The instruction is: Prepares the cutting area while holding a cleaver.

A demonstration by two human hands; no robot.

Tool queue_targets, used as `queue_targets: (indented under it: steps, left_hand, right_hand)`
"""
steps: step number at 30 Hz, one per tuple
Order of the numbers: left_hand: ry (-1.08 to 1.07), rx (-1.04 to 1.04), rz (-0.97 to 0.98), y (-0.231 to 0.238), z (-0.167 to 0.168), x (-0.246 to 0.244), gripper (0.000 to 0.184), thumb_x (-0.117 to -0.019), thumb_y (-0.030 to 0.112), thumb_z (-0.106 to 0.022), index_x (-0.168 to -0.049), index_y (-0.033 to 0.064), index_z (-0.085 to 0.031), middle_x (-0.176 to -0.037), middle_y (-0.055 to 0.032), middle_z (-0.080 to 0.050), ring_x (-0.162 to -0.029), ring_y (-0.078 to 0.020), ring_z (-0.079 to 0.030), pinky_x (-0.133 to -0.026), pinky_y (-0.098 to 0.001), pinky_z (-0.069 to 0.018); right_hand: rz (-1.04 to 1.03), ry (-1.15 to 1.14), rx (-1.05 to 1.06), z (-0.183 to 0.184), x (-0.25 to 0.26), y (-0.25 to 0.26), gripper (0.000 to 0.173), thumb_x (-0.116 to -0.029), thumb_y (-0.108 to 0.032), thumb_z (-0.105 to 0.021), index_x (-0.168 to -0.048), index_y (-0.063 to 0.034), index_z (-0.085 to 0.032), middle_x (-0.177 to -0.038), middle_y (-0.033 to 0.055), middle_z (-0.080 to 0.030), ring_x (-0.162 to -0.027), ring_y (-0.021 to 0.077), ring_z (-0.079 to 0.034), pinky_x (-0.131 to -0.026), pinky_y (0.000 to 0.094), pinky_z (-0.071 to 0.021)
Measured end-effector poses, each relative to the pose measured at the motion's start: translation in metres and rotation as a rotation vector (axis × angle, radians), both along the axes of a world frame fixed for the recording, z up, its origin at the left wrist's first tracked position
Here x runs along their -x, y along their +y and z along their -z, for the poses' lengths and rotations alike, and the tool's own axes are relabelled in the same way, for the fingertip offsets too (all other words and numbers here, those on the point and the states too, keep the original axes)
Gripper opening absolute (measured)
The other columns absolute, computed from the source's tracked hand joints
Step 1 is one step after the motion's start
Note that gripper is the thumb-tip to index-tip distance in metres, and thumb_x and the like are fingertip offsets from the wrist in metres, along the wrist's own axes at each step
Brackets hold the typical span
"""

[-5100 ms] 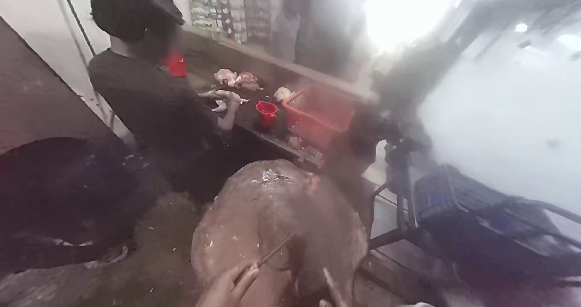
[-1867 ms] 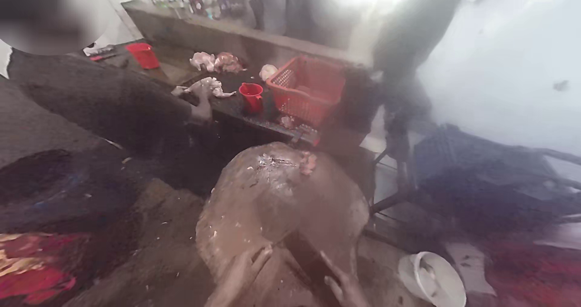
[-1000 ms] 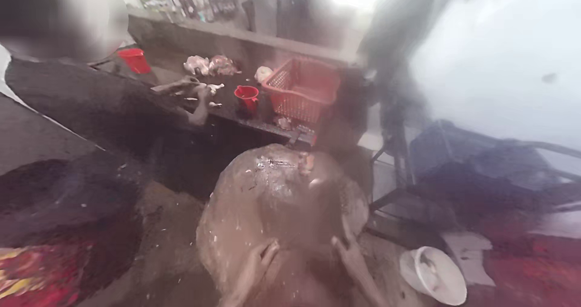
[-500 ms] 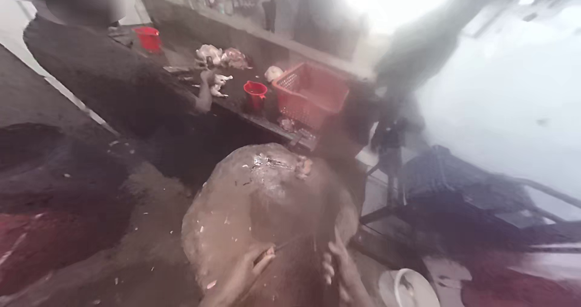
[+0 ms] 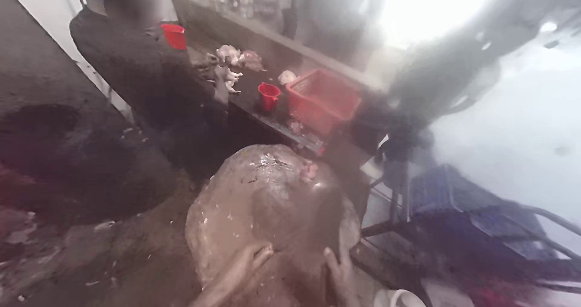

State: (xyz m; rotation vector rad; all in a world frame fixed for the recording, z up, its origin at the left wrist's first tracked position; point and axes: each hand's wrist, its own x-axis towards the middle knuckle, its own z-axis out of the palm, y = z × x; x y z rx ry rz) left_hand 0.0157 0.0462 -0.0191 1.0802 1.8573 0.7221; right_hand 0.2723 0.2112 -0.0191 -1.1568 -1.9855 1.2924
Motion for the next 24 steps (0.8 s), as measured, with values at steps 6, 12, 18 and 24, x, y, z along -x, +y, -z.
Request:
queue_targets:
  steps: [6, 12, 18, 24]
  left_hand:
    - [0.084, 0.047, -0.108, -0.024, -0.011, 0.031, 0.043, -0.1050, 0.050, -0.051, -0.130, 0.0196, -0.070, -0.112, -0.0082, -0.074, -0.103, -0.0233, -0.071, -0.096, -0.0502, -0.0543]
    - [0.014, -0.022, 0.071, -0.020, -0.014, -0.007, 0.039, -0.1059, 0.045, -0.052, -0.127, 0.0179, -0.070, -0.107, -0.0093, -0.074, -0.096, -0.0228, -0.071, -0.091, -0.0472, -0.0559]
    - [0.117, -0.057, -0.023, -0.007, -0.030, 0.006, 0.042, -0.1057, 0.048, -0.051, -0.132, 0.0205, -0.068, -0.109, -0.0087, -0.074, -0.097, -0.0241, -0.072, -0.091, -0.0505, -0.0565]
    - [0.278, 0.069, -0.151, -0.008, -0.025, 0.048, 0.042, -0.1060, 0.051, -0.048, -0.127, 0.0211, -0.068, -0.103, -0.0112, -0.073, -0.094, -0.0306, -0.071, -0.086, -0.0587, -0.0547]
  right_hand:
    - [-0.444, -0.303, 0.110, 0.039, -0.026, -0.045, 0.056, -0.1033, -0.020, -0.058, -0.157, -0.0181, -0.043, -0.150, 0.0063, -0.056, -0.130, 0.0162, -0.061, -0.113, 0.0426, -0.0491]
    - [0.106, 0.423, 0.727, 0.002, 0.005, 0.001, 0.070, -0.1055, -0.018, -0.039, -0.163, -0.0318, -0.002, -0.062, 0.0015, -0.051, -0.044, 0.0137, -0.052, -0.041, 0.0319, -0.0497]
    - [-0.231, 0.222, 0.765, -0.022, -0.008, -0.016, 0.082, -0.0989, -0.025, -0.060, -0.165, -0.0236, -0.011, -0.090, 0.0071, -0.065, -0.060, 0.0138, -0.060, -0.054, 0.0327, -0.0559]
    - [-0.189, 0.149, 0.511, -0.036, -0.019, -0.026, 0.078, -0.0942, -0.022, -0.066, -0.162, -0.0136, -0.028, -0.123, 0.0085, -0.066, -0.074, 0.0091, -0.065, -0.064, 0.0303, -0.0589]
